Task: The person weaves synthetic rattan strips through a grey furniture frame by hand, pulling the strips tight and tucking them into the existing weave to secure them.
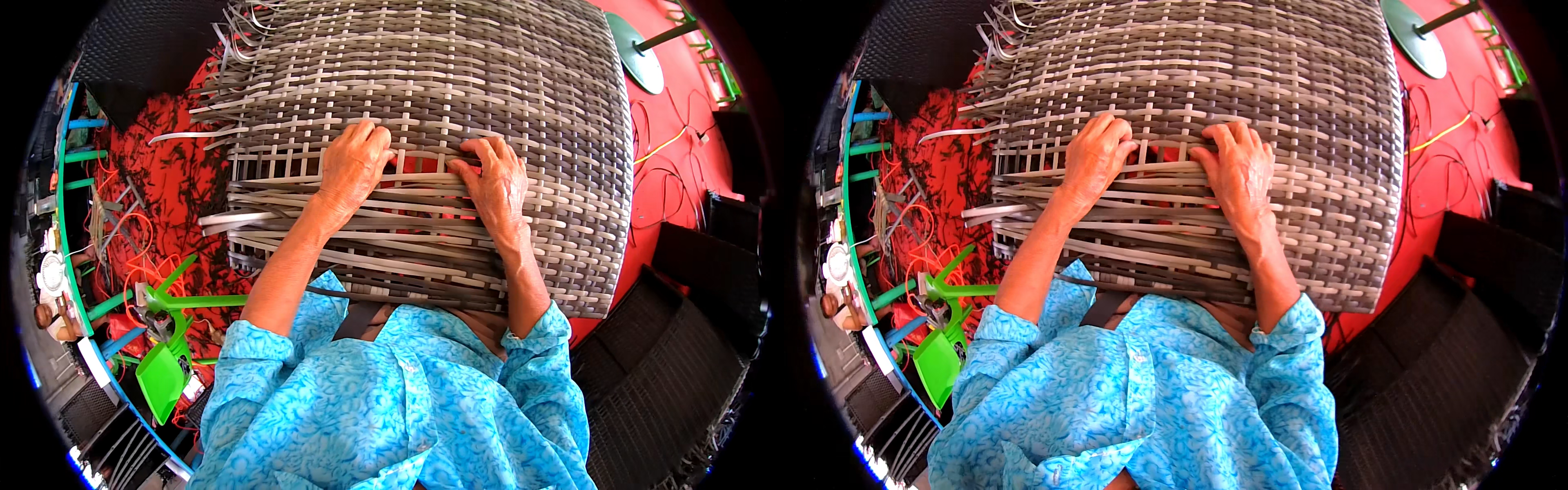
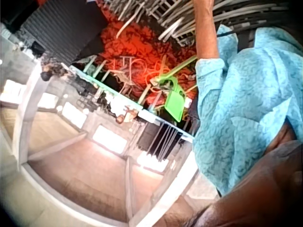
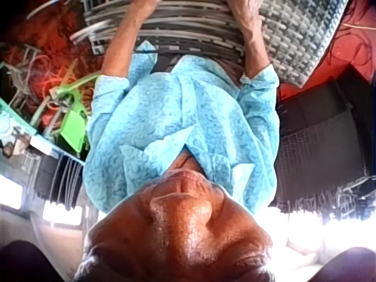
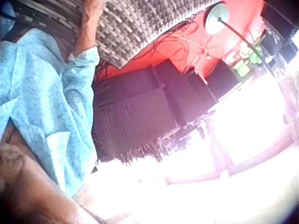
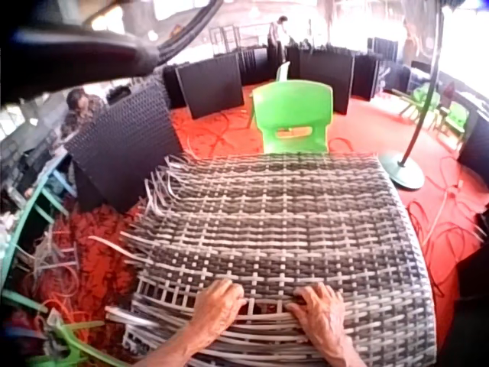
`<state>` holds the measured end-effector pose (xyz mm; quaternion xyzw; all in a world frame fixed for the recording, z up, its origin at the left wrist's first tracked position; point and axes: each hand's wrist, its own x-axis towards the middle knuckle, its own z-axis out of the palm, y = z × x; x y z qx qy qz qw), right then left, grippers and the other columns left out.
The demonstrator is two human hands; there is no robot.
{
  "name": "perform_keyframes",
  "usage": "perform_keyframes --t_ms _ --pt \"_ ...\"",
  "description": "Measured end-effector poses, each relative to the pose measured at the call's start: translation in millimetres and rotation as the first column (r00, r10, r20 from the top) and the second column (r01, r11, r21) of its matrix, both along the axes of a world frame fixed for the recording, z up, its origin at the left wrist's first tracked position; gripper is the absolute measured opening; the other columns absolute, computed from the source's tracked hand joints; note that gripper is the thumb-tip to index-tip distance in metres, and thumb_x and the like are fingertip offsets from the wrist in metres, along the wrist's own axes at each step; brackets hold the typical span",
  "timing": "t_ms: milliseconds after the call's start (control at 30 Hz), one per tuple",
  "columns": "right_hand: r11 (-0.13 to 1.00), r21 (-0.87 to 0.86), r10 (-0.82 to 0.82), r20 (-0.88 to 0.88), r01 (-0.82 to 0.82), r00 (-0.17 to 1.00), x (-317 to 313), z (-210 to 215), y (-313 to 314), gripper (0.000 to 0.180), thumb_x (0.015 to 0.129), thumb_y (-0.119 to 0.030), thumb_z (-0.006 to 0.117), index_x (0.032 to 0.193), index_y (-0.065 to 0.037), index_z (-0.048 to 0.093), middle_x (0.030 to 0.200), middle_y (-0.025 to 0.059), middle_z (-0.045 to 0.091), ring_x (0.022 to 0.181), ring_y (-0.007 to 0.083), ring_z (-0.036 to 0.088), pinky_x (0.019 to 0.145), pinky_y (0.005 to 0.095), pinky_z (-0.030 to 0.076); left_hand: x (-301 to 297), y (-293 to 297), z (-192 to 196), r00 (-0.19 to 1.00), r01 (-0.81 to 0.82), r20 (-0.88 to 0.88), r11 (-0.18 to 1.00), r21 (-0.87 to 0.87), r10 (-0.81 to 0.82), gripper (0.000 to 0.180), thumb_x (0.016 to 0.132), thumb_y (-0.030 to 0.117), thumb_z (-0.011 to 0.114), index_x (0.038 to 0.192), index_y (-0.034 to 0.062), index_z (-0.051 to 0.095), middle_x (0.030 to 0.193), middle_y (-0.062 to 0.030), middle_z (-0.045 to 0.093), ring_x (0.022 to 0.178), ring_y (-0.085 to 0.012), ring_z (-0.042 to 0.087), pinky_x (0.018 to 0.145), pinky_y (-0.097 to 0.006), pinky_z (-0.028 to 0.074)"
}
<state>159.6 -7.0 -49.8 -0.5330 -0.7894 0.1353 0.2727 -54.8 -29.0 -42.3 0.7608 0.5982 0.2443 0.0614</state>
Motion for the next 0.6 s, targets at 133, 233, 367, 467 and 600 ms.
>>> perform_keyframes --t_ms 133,233,367,467,600 --pt "1.000 0.005 -0.022 -0.014 0.023 1.000 -0.7 -6.1 0.0 0.023 0.073 -0.026 0.071 0.090 -0.013 0.062 0.087 0.0031 0.059 0.086 0.0233 0.056 0.073 0.0376 0.040 -2.0 -9.9 2.9 0.997 -0.054 0.064 0.999 0.005 0.053 0.025 0.067 0.009 0.074 0.074 0.0072 0.050 0.075 -0.0048 0.049 0.075 -0.0251 0.054 0.062 -0.035 0.045" --pt "0.998 0.027 -0.059 -0.040 0.060 0.997 2.0 -9.7 -3.6 0.026 0.072 -0.028 0.071 0.094 -0.015 0.063 0.088 0.0029 0.058 0.087 0.0230 0.055 0.073 0.0373 0.040 -12.4 -29.8 8.1 0.995 -0.066 -0.079 0.997 0.030 0.068 0.021 0.073 0.017 0.071 0.087 0.0061 0.059 0.083 -0.0071 0.056 0.077 -0.0278 0.056 0.066 -0.038 0.045" --pt "0.998 0.026 -0.062 -0.034 0.063 0.997 0.3 -8.6 -5.3 0.026 0.073 -0.027 0.071 0.094 -0.014 0.062 0.090 0.0028 0.058 0.088 0.0232 0.055 0.074 0.0371 0.039 -18.9 -56.0 -5.9 0.992 -0.068 -0.106 0.998 -0.018 0.065 0.041 0.081 0.023 0.064 0.114 0.0011 0.055 0.108 -0.0137 0.055 0.098 -0.0311 0.053 0.086 -0.042 0.042" --pt "0.998 0.031 -0.050 -0.048 0.051 0.998 -3.8 -9.4 -7.4 0.027 0.073 -0.027 0.071 0.095 -0.014 0.062 0.092 0.0029 0.059 0.089 0.0230 0.055 0.075 0.0369 0.039 -21.3 -54.7 1.6 0.994 -0.079 -0.084 0.991 -0.105 0.071 0.046 0.082 0.023 0.063 0.119 -0.0005 0.050 0.113 -0.0142 0.052 0.103 -0.0305 0.049 0.092 -0.041 0.037" --pt "0.998 0.021 -0.056 -0.033 0.057 0.998 1.0 -13.6 -8.0 0.027 0.074 -0.026 0.071 0.096 -0.014 0.062 0.097 0.0038 0.059 0.092 0.0230 0.055 0.077 0.0370 0.039 -30.4 -61.4 6.6 0.997 -0.054 -0.058 0.995 -0.081 0.050 0.047 0.080 0.025 0.065 0.119 0.0022 0.052 0.112 -0.0131 0.051 0.104 -0.0300 0.048 0.091 -0.041 0.036"
